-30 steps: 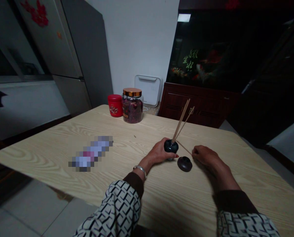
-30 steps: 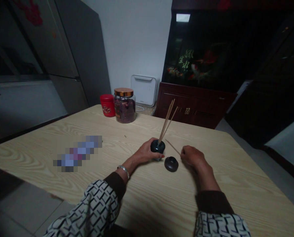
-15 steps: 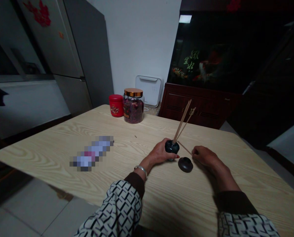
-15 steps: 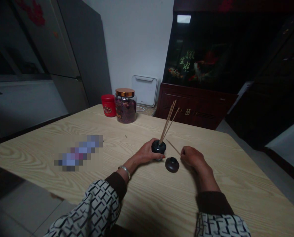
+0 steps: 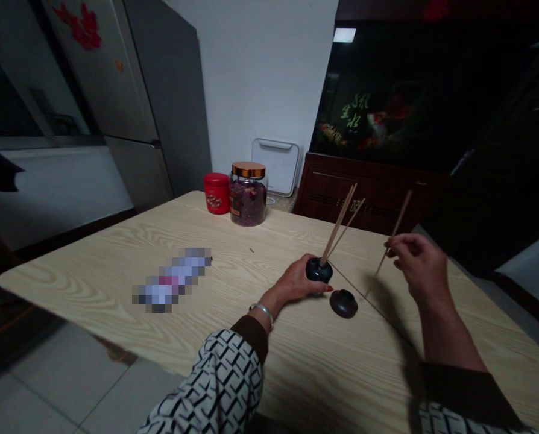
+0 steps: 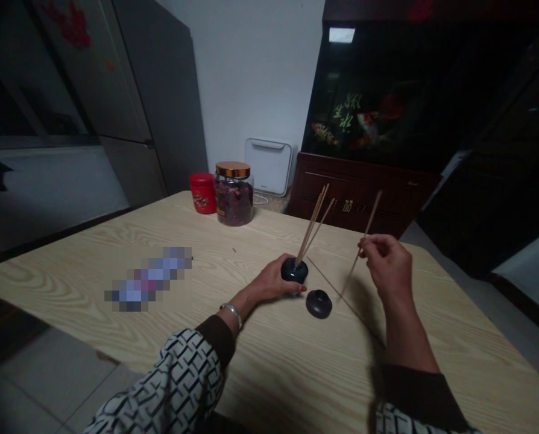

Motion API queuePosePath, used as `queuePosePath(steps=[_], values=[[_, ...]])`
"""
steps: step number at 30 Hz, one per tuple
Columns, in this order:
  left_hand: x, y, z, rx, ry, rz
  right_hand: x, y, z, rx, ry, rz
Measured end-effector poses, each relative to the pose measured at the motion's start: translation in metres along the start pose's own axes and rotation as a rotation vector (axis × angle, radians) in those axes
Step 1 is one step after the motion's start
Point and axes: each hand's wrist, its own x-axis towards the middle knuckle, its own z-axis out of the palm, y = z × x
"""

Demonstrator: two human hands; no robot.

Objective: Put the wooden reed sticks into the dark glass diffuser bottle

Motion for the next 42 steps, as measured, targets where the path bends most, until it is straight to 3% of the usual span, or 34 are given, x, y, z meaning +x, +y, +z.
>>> queuePosePath(steps=[3,6,16,24,28,31,35,38,42], values=[[0.0,-0.001,0.0,0.006,-0.005,-0.002,-0.003,-0.037,0.006,0.491,0.218,0.033],[0.0,-0.001,0.0,0.011,0.004,-0.001,-0.01,-0.062,0.017,0.662,0.206,0.007],[0.001,-0.002,0.001,0.007,0.006,0.0,-0.02,-0.069,0.045,0.531,0.085,-0.099],[0.0,0.002,0.0,0.016,0.006,0.011,-0.036,-0.056,0.063,0.379,-0.224,0.002],[0.0,0.001,0.0,0.027,0.0,0.021,-0.047,-0.039,0.068,0.205,-0.37,0.013],[0.0,-0.001,0.001,0.016,0.002,0.018,-0.044,-0.019,0.059,0.021,-0.491,-0.012],[0.001,-0.003,0.001,-0.001,0.003,0.015,-0.033,0.007,0.03,-0.576,-0.697,-0.105],[0.001,-0.004,0.001,-0.014,0.006,0.016,-0.032,0.019,0.015,-1.032,-0.834,-0.1],[0.001,-0.005,0.001,-0.028,0.007,0.019,-0.034,0.026,0.015,-1.189,-0.947,-0.09]])
